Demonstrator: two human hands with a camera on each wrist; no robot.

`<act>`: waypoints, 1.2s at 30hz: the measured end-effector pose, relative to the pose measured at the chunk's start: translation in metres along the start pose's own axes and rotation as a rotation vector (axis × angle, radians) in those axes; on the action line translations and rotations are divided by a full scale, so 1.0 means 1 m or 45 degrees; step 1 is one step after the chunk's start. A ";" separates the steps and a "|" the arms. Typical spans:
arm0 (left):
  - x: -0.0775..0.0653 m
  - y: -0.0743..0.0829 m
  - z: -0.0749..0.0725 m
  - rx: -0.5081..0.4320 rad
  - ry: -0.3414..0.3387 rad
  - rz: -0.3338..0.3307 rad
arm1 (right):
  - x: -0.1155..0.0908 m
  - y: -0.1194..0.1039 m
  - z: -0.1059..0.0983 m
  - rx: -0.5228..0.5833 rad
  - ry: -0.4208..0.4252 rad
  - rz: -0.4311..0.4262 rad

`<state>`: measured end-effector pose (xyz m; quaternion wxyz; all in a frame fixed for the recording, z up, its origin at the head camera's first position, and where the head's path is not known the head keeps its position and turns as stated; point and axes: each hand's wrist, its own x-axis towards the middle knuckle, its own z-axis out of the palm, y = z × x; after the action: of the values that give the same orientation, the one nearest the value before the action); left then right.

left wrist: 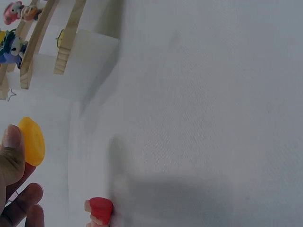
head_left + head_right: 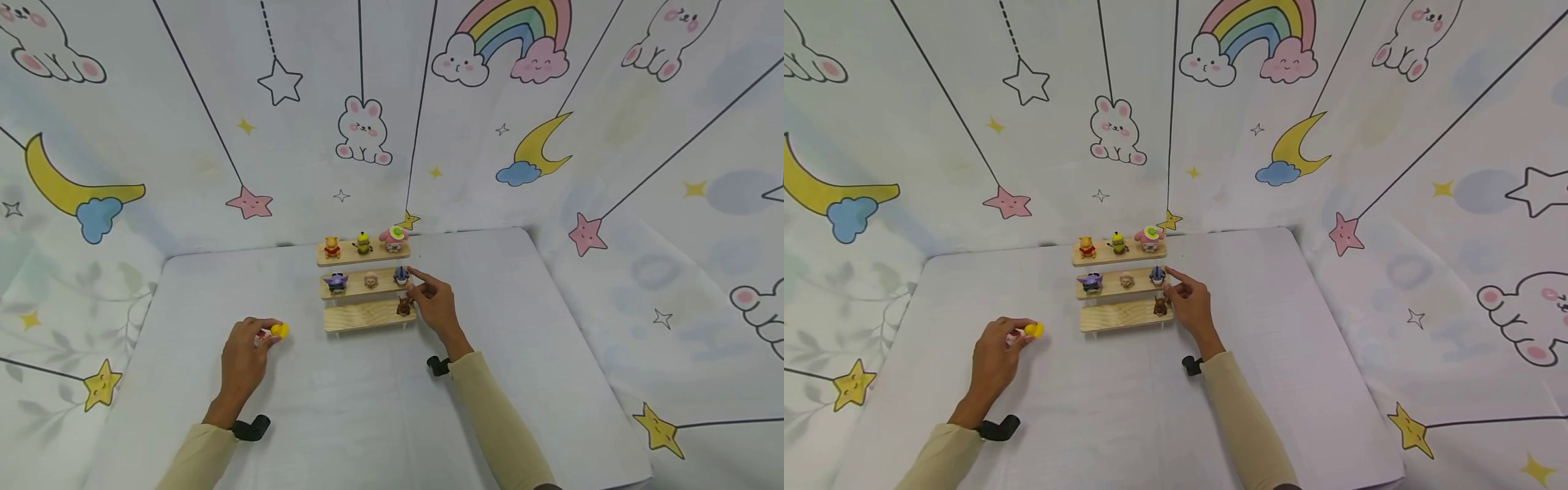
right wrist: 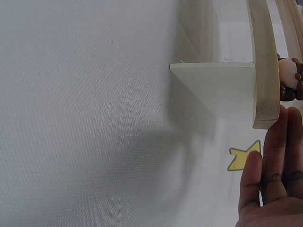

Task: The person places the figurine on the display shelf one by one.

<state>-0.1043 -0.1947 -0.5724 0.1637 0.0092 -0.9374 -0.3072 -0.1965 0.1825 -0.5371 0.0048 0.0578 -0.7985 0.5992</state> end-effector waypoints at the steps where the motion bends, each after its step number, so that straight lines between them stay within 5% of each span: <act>1: 0.000 0.003 0.001 -0.006 0.000 0.005 | 0.000 0.000 0.000 -0.004 -0.002 0.000; 36: 0.011 0.068 0.042 -0.176 -0.056 0.115 | 0.001 0.004 0.000 -0.002 0.000 -0.017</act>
<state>-0.1219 -0.1170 -0.5619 0.1570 -0.0513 -0.9168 -0.3635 -0.1983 0.1837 -0.5411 0.0088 0.0631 -0.7985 0.5986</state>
